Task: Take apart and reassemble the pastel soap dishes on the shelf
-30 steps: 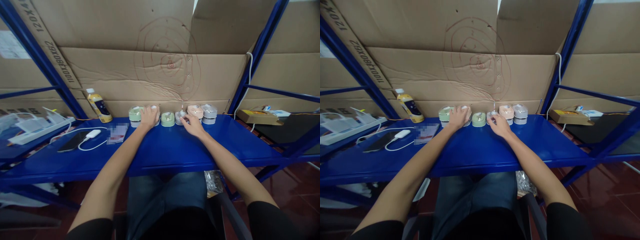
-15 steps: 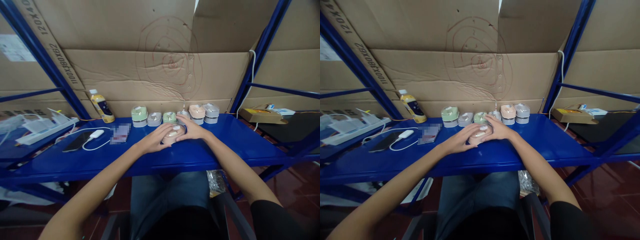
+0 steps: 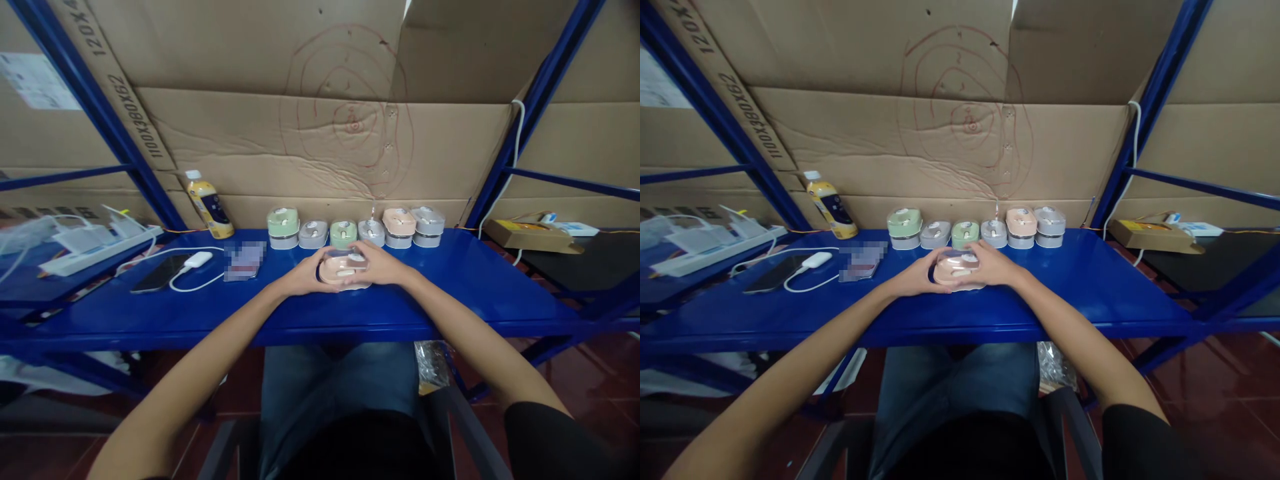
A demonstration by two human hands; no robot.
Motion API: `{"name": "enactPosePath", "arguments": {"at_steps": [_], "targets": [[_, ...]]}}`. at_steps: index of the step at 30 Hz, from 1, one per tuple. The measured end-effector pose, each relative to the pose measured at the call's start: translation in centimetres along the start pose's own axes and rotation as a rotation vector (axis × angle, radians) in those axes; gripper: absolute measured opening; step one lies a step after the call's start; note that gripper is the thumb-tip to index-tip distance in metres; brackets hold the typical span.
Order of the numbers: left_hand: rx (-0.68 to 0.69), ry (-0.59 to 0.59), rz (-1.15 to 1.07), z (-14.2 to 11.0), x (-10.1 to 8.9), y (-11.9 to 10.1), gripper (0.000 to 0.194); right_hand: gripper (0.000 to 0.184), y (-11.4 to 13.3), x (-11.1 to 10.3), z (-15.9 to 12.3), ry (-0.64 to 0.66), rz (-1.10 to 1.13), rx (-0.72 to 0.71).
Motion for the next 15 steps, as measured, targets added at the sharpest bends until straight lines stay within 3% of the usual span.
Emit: {"name": "enactPosePath", "arguments": {"at_steps": [3,7,9,12,15], "targets": [[0.070,-0.003,0.035,-0.3,-0.2,-0.5,0.098,0.079,-1.8,-2.4,0.3,-0.117,0.133,0.058],[0.193,0.007,0.096,-0.5,0.0,-1.2,0.043,0.070,-4.2,-4.6,0.1,-0.236,0.154,0.240],[0.194,-0.044,0.097,-0.4,-0.1,-1.0,0.039,0.069,-4.5,-4.8,0.0,-0.239,0.136,0.267],[0.138,-0.242,0.103,0.1,-1.4,0.0,0.045,0.069,-4.1,-4.5,-0.1,-0.219,0.102,0.255],[-0.024,-0.519,0.147,0.3,-3.4,1.6,0.047,0.070,-3.9,-4.5,-0.1,-0.228,0.114,0.276]]}}
Point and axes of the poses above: each hand's wrist, its own z-axis towards the middle knuckle, its own x-axis out of the palm, y = z × x, the point moved 4 cm from there along z, towards the middle knuckle, and after that the axes turned 10 degrees about -y, right-handed, at the moved point
